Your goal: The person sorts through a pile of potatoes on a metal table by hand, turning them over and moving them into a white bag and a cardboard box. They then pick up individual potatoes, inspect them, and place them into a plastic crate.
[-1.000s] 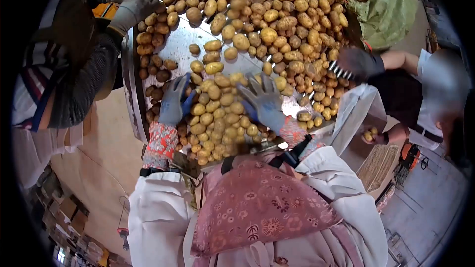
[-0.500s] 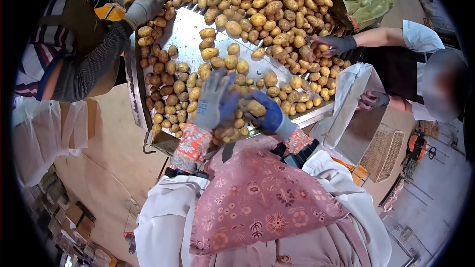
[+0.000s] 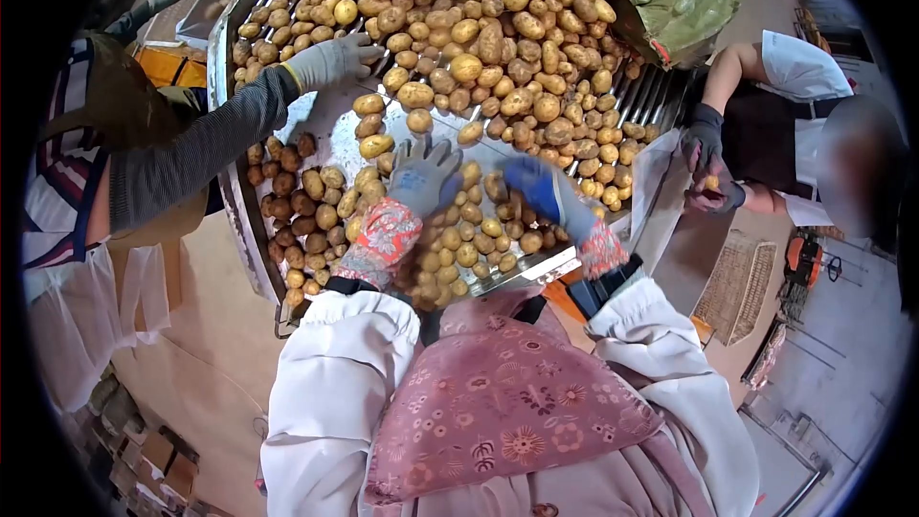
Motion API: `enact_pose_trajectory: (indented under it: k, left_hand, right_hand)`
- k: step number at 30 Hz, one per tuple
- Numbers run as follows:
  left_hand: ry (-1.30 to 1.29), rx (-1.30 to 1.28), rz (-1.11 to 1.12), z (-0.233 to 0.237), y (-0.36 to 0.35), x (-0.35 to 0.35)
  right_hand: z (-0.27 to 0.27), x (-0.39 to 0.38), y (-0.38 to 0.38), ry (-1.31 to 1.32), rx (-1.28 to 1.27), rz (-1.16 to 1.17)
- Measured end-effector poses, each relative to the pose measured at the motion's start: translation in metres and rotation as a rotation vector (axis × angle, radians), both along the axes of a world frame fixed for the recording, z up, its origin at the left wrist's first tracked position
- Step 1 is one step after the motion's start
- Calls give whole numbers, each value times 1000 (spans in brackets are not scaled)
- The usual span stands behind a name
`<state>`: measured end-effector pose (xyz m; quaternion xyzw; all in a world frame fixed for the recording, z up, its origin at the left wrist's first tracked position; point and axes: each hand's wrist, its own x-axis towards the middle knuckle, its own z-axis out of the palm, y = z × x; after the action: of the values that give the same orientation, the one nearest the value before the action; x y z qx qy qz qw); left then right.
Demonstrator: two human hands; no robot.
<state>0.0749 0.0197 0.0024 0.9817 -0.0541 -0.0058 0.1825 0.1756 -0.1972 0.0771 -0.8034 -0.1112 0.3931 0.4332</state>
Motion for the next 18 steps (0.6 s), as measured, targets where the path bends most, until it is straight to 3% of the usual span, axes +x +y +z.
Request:
enact_pose_trajectory:
  k: [2,4,7,9,12,14,17,18]
  left_hand:
    - [135,7,143,9,0,-1]
    - [209,-35,178,19,8,-6]
    - [65,-14,248,8,24,-24]
    - [102,-46,321,27,35,-27]
    - [121,-161,444,45,56,-39]
    - [215,-483,662,59,64,-53]
    - [-102,-281,510,65,71,-43]
    - [-170,-276,443,65,73,-27]
  right_hand:
    - [20,43,41,-211,-58,-26]
    - [18,85,75,-533,33,192]
    - [0,108,134,-547,-306,507]
    - [-4,95,161,-479,-545,737]
    - [-12,81,159,-499,-612,657]
    - [-8,83,139,-523,-566,548]
    - [4,93,98,-419,-662,446]
    - [-1,91,81,-531,-616,605]
